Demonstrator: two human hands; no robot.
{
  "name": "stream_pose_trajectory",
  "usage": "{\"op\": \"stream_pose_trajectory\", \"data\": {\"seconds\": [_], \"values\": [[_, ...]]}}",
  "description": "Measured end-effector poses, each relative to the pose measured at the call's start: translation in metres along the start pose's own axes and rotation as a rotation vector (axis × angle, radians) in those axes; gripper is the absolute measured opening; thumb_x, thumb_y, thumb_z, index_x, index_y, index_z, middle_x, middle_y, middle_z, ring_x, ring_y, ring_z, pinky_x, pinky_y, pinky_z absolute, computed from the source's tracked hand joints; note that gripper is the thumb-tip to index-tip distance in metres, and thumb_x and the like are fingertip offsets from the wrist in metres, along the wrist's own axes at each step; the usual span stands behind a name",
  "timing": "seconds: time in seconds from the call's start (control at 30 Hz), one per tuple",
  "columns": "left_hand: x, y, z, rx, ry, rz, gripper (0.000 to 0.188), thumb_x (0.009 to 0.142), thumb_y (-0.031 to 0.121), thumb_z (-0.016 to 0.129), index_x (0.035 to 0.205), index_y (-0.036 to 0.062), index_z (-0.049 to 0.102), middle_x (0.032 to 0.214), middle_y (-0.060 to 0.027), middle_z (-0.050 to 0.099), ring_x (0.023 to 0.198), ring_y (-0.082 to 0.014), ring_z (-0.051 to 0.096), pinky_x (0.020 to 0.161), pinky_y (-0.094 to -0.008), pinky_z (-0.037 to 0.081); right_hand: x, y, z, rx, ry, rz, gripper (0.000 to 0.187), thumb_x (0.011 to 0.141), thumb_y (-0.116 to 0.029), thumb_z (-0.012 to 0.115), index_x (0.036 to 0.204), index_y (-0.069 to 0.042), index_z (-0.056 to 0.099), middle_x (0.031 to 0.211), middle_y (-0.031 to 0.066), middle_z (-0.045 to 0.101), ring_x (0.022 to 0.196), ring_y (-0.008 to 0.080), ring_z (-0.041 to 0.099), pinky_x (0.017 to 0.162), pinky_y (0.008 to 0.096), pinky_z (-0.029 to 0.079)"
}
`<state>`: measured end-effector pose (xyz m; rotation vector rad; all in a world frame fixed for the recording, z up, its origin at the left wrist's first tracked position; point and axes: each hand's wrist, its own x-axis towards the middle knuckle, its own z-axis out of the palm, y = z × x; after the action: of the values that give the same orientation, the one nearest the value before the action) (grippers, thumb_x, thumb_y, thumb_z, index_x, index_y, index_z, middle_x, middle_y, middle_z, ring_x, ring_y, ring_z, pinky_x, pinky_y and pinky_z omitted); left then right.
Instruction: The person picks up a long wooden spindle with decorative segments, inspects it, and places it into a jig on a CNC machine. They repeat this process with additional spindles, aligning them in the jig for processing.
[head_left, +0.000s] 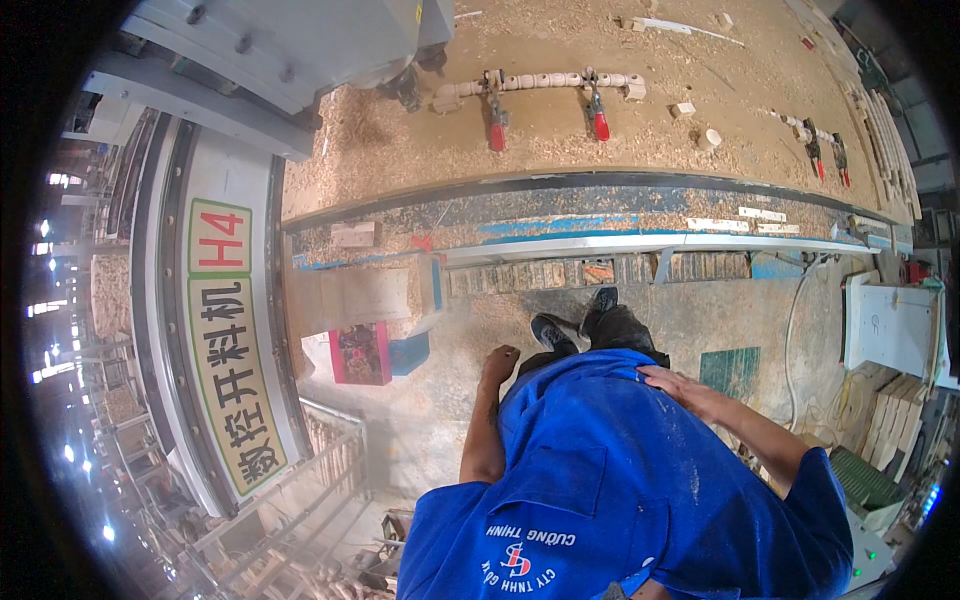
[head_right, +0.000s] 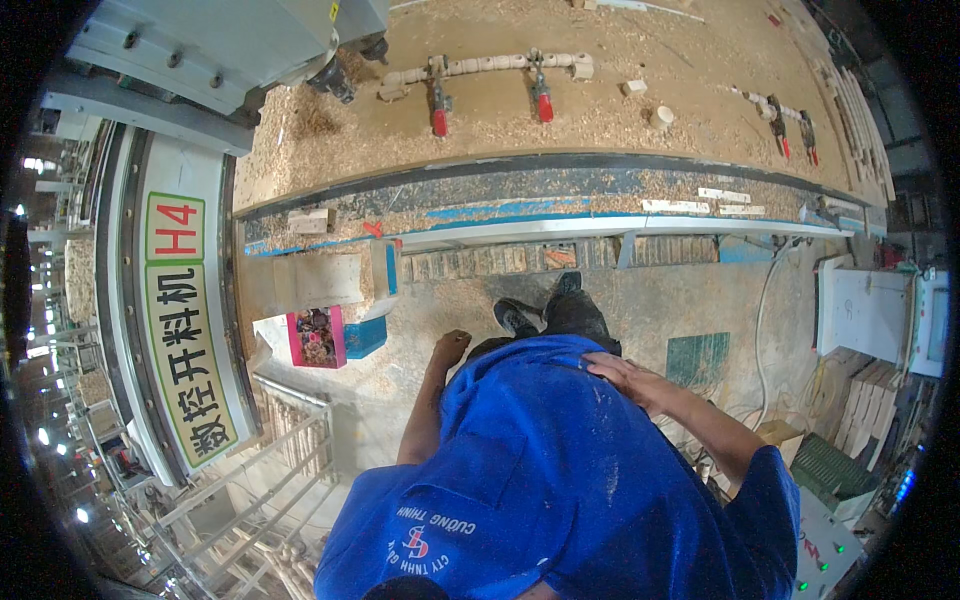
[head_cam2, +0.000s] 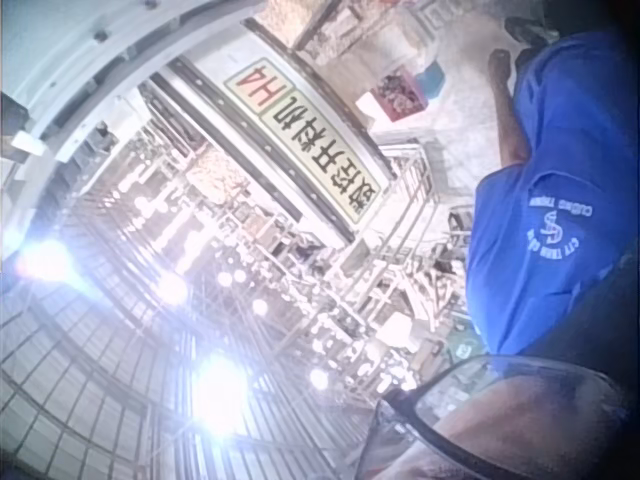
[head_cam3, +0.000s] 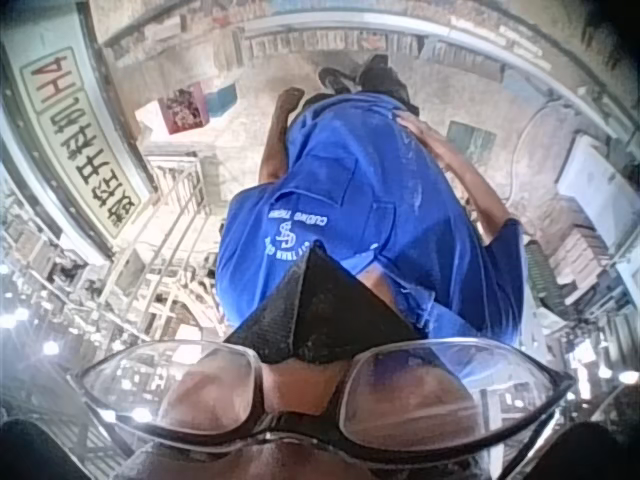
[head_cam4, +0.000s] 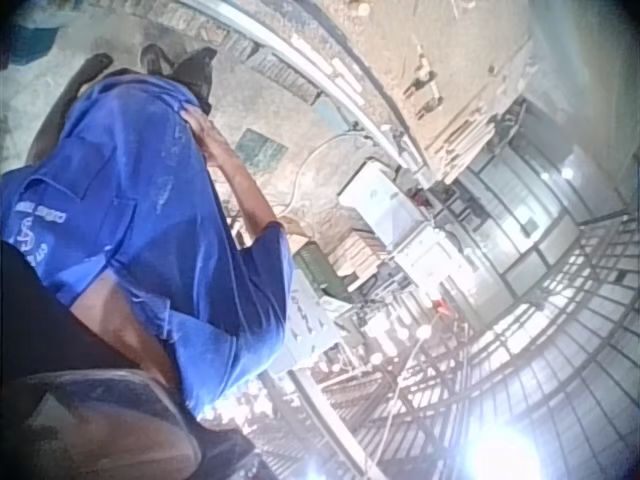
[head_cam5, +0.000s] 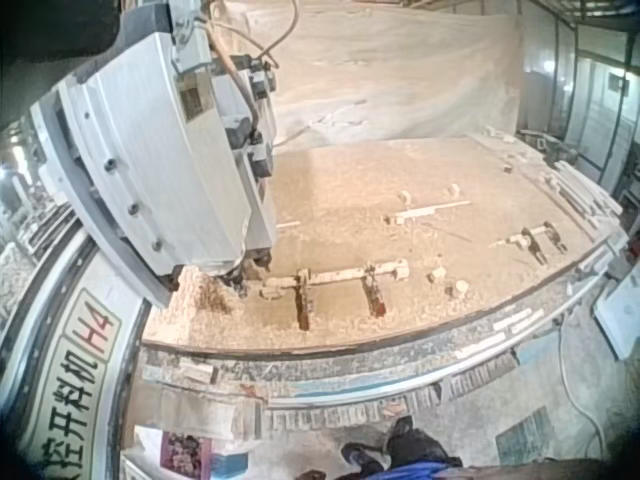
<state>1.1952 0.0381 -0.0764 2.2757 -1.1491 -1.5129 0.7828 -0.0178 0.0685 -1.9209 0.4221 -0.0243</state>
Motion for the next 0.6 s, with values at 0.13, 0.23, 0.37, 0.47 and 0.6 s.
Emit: {"op": "stream_pose_trajectory", "data": {"seconds": [0.13,0.23,0.37,0.47,0.6], "values": [[0.0017,0.0001,0.0012,0.04,-0.004,0.03,0.044,0.093,0.042,0.059,0.116,0.0058,0.071,0.113,-0.0189,0.072,0.106,-0.0359,0.068,0.092,-0.0457,0.053,-0.0031,-0.0034,-0.0022,-0.009,-0.018,0.042,0.131,0.053,-0.023,0.095,0.157,-0.024,0.016,0.162,0.0179,0.021,0.149,0.0397,0.027,0.119,0.0535,0.029],[0.0026,0.0011,0.0019,0.041,-0.012,0.03,0.045,0.094,0.043,0.058,0.117,0.0063,0.07,0.116,-0.0191,0.071,0.11,-0.037,0.066,0.095,-0.0459,0.051,-0.0023,-0.0049,-0.0035,0.03,-0.01,0.023,0.132,0.052,-0.023,0.095,0.157,-0.024,0.015,0.163,0.0176,0.02,0.149,0.0399,0.026,0.119,0.0539,0.03],[0.003,0.0019,0.003,0.047,-0.019,0.036,0.045,0.094,0.042,0.058,0.118,0.0067,0.07,0.116,-0.0193,0.071,0.112,-0.0368,0.066,0.096,-0.0451,0.051,-0.0028,-0.0013,-0.0017,0.009,-0.006,0.015,0.132,0.053,-0.023,0.095,0.157,-0.024,0.014,0.163,0.0169,0.02,0.149,0.0399,0.026,0.12,0.0535,0.029],[0.0026,0.0018,0.0038,0.05,-0.017,0.046,0.045,0.094,0.042,0.057,0.118,0.007,0.07,0.115,-0.0193,0.071,0.11,-0.0362,0.067,0.095,-0.0449,0.052,-0.0027,-0.0013,-0.0023,-0.003,-0.016,0.027,0.132,0.053,-0.022,0.095,0.157,-0.024,0.014,0.163,0.0167,0.019,0.149,0.0396,0.026,0.12,0.0526,0.029],[0.0024,0.0005,0.0047,0.049,-0.02,0.051,0.045,0.094,0.043,0.057,0.119,0.0075,0.07,0.115,-0.0193,0.071,0.107,-0.0352,0.068,0.093,-0.0447,0.052,-0.0021,-0.0035,-0.004,0.012,-0.024,0.038,0.133,0.052,-0.021,0.095,0.157,-0.023,0.014,0.163,0.0166,0.019,0.149,0.0392,0.025,0.121,0.0516,0.028]]}}
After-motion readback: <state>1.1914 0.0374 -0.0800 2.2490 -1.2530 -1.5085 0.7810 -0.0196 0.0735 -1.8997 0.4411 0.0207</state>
